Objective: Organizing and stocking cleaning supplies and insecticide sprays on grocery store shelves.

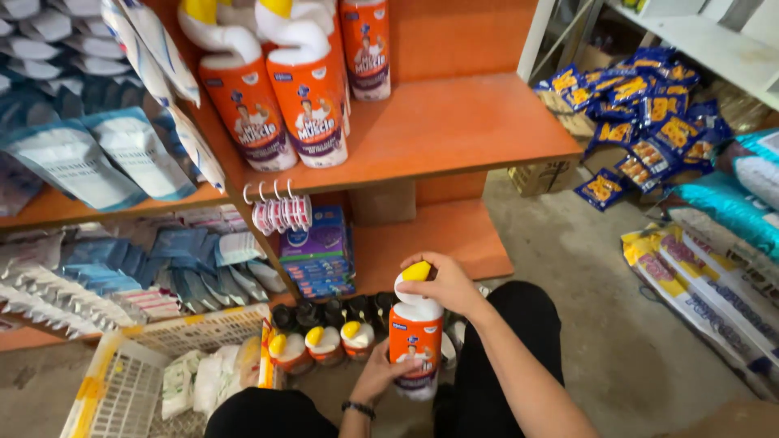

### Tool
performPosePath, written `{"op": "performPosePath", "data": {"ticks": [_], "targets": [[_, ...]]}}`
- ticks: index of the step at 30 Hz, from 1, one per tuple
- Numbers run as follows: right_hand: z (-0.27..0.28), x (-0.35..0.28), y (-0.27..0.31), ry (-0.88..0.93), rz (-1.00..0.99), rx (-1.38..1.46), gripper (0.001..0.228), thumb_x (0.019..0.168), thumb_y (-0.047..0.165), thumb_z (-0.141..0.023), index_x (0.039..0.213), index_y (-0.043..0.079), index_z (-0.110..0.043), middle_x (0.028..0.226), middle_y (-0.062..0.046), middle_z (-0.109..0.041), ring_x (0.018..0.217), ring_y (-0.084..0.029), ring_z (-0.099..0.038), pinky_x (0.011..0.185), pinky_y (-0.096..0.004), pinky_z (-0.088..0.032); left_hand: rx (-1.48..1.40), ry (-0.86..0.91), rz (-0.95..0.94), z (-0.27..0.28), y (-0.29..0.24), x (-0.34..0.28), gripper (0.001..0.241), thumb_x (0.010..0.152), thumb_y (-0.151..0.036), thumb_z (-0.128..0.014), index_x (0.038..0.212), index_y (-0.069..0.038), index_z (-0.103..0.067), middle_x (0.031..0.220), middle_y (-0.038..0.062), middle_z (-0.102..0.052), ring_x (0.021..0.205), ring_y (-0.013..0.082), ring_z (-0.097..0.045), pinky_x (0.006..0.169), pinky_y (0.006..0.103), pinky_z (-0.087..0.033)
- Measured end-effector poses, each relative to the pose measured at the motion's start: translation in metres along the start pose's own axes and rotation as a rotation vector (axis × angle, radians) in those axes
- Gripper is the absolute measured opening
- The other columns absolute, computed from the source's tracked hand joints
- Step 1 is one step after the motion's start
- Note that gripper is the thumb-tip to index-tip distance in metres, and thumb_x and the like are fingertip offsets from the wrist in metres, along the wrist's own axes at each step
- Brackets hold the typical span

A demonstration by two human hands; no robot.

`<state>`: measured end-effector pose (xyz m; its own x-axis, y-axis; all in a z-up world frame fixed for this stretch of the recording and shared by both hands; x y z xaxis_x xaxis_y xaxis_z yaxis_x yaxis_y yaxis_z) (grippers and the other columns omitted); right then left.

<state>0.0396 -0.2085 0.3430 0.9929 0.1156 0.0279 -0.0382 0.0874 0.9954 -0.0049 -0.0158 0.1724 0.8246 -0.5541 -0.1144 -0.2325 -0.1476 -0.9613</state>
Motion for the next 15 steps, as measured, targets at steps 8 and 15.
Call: {"op": "performPosePath", "data": {"ticks": [8,15], "targets": [[0.01,-0.03,0.021,-0.056,0.229,0.07,0.063,0.083,0.007,-0.08,0.141,0.001,-0.057,0.118,-0.007,-0.069,0.105,-0.014,-0.065,0.091,-0.03,-0.055,-0.224,-0.081,-0.018,-0.028,-0.057,-0.006,0.053,0.077,-0.014,-0.084,0.125,-0.001,-0.067,0.114,0.009,-0.077,0.101,0.0183,-0.073,0.094,0.0352,-0.059],[-0.003,-0.036,-0.031,0.108,0.203,0.341,0.077,0.086,-0.001,-0.077,0.153,0.0,-0.04,0.144,-0.01,-0.057,0.13,-0.019,-0.057,0.111,-0.038,-0.047,-0.13,-0.294,-0.327,-0.023,-0.14,0.036,0.045,0.08,-0.014,-0.082,0.121,-0.002,-0.066,0.113,0.007,-0.075,0.1,0.0157,-0.07,0.09,0.0325,-0.057]]}}
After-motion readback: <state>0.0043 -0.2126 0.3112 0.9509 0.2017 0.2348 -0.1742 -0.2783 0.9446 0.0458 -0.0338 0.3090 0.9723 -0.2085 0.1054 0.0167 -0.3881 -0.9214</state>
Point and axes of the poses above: each hand's wrist, its own x-axis towards the middle knuckle, its own z-axis out of the back of the hand, y = z × x, the point moved 2 cm from there along x, towards the middle knuckle
